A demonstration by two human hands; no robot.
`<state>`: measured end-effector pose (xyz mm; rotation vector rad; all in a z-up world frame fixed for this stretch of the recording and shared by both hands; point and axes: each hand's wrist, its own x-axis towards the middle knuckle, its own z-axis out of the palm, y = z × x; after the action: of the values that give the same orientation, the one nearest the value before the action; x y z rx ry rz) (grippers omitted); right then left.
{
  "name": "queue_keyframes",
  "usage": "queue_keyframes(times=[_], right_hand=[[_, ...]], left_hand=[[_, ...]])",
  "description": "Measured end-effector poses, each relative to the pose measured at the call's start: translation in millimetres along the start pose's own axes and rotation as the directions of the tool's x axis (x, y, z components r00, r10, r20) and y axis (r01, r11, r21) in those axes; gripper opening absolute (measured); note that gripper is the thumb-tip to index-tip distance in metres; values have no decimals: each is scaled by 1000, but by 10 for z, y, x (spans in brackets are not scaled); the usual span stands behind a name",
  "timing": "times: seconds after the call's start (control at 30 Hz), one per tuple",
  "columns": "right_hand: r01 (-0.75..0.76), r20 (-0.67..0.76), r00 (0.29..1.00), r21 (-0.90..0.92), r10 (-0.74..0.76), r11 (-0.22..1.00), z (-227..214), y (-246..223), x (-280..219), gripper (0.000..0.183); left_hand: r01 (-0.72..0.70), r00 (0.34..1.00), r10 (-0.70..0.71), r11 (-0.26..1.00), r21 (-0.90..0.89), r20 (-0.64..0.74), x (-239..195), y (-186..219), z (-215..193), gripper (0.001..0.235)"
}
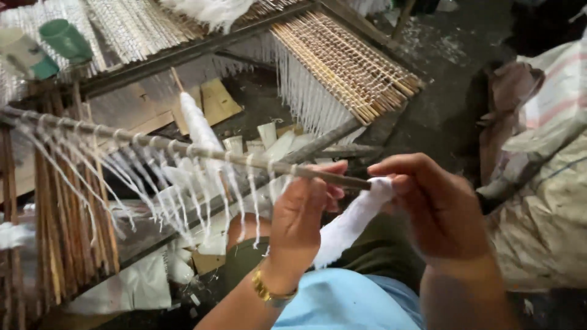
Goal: The person ties white fiber bundles onto wooden sticks using a thin white string. They wrap the string around the base of the fibers and the stick, then secure it with knots. The finished bundles are placed on a nearby rack.
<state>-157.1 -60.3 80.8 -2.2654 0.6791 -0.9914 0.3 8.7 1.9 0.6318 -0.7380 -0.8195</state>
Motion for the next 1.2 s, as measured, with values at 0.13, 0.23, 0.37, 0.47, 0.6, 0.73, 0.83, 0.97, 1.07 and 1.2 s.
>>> queue_keyframes(times=[0.13,0.23,0.37,0.47,0.6,0.73,0.83,0.97,1.07,1.2], right_hand=[[-41,-50,998,77,45,996,188,134,-43,30],[-2,-37,999,128,6,992,237,137,-63,15],[46,-81,996,174,-32,984,248,166,-90,14],[-18,-77,997,155,31,988,257,103,-80,14],[-69,-90,992,145,83,987,276,124,-77,12],[-77,-102,990,186,98,979,269,173,-82,13],[-76,-97,991,185,96,980,253,177,-83,13],[-49,-69,995,239,68,970,260,182,-96,14],[-67,-58,995,262,85,963,282,147,-112,13],[-71,-48,995,217,83,974,278,177,-116,14]], left_hand=[[-270,948,121,798,539,295,-7,210,-19,15],[-252,954,124,825,506,274,-19,249,-70,9],[-167,979,120,935,312,164,-114,115,-188,15],[2,971,-49,981,195,234,-146,95,-148,34],[-142,979,4,727,671,203,-131,216,-72,18],[-270,952,150,820,505,266,-164,172,-100,17],[-264,947,161,885,385,278,-194,121,-133,17],[-201,968,98,850,487,229,-134,242,-47,18],[-139,986,48,766,628,159,-143,120,-54,18],[-188,979,79,689,700,185,-117,133,-14,15]])
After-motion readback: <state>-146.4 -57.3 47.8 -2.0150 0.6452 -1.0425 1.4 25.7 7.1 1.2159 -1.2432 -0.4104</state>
